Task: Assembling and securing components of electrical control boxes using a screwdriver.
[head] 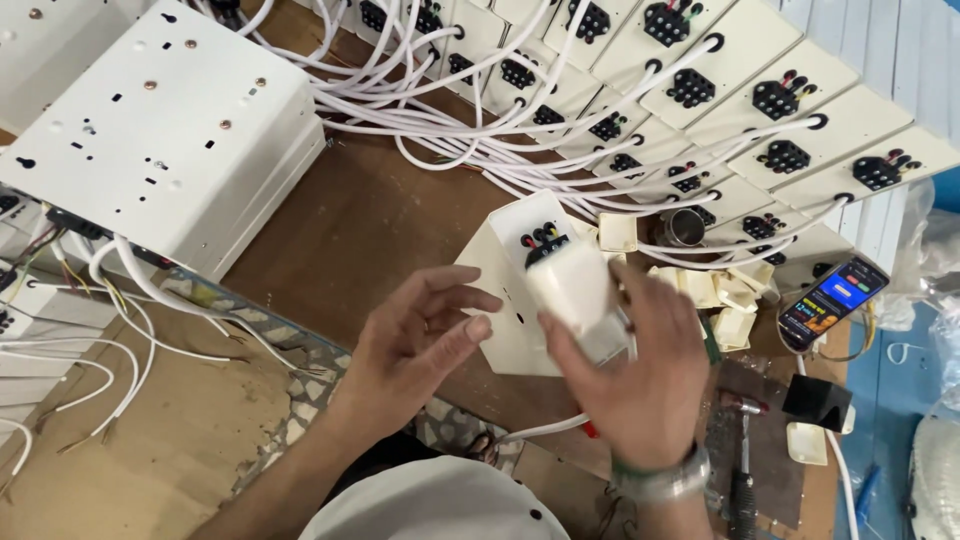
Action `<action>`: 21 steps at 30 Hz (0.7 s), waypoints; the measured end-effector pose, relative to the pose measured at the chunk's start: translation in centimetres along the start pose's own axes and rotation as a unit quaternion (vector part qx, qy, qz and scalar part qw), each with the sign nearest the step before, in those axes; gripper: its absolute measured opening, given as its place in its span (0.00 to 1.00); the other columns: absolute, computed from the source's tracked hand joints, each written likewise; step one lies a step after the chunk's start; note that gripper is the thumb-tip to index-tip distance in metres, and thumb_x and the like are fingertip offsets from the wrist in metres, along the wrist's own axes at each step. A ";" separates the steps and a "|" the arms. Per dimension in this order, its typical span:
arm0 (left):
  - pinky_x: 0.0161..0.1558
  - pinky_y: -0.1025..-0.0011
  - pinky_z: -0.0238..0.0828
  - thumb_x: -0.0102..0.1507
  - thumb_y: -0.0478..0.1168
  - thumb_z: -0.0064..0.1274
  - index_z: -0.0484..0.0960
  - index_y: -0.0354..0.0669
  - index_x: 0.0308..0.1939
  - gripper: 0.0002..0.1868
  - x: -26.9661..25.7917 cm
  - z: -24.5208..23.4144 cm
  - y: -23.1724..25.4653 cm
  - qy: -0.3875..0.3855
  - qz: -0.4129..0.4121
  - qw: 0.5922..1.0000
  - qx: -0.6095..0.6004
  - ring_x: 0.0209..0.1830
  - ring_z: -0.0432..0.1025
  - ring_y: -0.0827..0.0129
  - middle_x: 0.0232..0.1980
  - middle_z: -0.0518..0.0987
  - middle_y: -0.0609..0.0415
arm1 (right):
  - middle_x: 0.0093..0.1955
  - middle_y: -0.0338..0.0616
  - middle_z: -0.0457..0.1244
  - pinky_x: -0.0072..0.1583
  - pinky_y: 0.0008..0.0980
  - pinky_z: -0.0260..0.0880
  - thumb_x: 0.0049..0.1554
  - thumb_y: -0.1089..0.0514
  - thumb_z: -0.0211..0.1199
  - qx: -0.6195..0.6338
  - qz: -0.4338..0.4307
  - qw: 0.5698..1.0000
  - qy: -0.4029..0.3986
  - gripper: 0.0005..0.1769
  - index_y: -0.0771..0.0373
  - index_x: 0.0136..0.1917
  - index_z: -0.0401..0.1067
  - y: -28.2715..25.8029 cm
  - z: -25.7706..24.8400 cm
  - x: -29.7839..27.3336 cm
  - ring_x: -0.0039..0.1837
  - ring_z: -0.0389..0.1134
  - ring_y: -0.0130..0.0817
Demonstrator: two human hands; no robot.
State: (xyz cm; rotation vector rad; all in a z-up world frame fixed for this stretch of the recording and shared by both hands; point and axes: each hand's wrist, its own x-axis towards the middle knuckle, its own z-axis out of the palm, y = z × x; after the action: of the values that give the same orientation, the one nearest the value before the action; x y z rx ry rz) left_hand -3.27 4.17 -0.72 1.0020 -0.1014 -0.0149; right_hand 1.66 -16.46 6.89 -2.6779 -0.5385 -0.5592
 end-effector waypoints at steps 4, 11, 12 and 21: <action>0.47 0.75 0.77 0.65 0.44 0.57 0.70 0.34 0.65 0.28 -0.1 0.5 0.9 0.043 -0.029 0.988 0.144 0.51 0.76 0.73 0.56 0.82 0.49 | 0.53 0.56 0.69 0.53 0.45 0.74 0.50 0.45 0.79 0.035 -0.012 0.999 0.024 0.35 0.69 0.62 0.73 0.1 2.1 2.2 0.54 0.71 0.48; 0.47 0.75 0.77 0.65 0.43 0.58 0.72 0.34 0.64 0.26 -0.4 -0.2 -0.4 0.068 -0.037 0.981 0.176 0.51 0.75 0.72 0.56 0.81 0.49 | 0.53 0.55 0.68 0.54 0.48 0.71 0.49 0.46 0.79 0.013 -0.019 1.000 0.017 0.33 0.69 0.58 0.73 -0.2 3.0 1.8 0.55 0.69 0.53; 0.48 0.75 0.77 0.65 0.43 0.58 0.72 0.34 0.63 0.26 -0.4 -0.2 -0.4 0.074 -0.032 0.977 0.195 0.52 0.75 0.73 0.55 0.82 0.50 | 0.52 0.55 0.68 0.53 0.48 0.70 0.49 0.46 0.79 0.009 -0.013 1.000 0.016 0.32 0.68 0.57 0.73 -0.3 3.0 1.7 0.53 0.69 0.54; 0.47 0.72 0.77 0.64 0.40 0.59 0.74 0.34 0.60 0.23 1.0 0.2 -1.0 0.055 0.000 0.971 0.234 0.48 0.78 0.72 0.52 0.83 0.51 | 0.51 0.54 0.66 0.52 0.48 0.70 0.49 0.44 0.79 0.020 0.003 0.997 0.073 0.32 0.67 0.58 0.73 -0.3 3.6 0.8 0.52 0.68 0.53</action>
State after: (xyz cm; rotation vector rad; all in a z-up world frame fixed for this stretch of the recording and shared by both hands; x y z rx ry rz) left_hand -2.23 3.40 -1.41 1.4720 -0.0020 0.0677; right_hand 3.32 -14.50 4.23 -2.5746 -0.4945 -0.7287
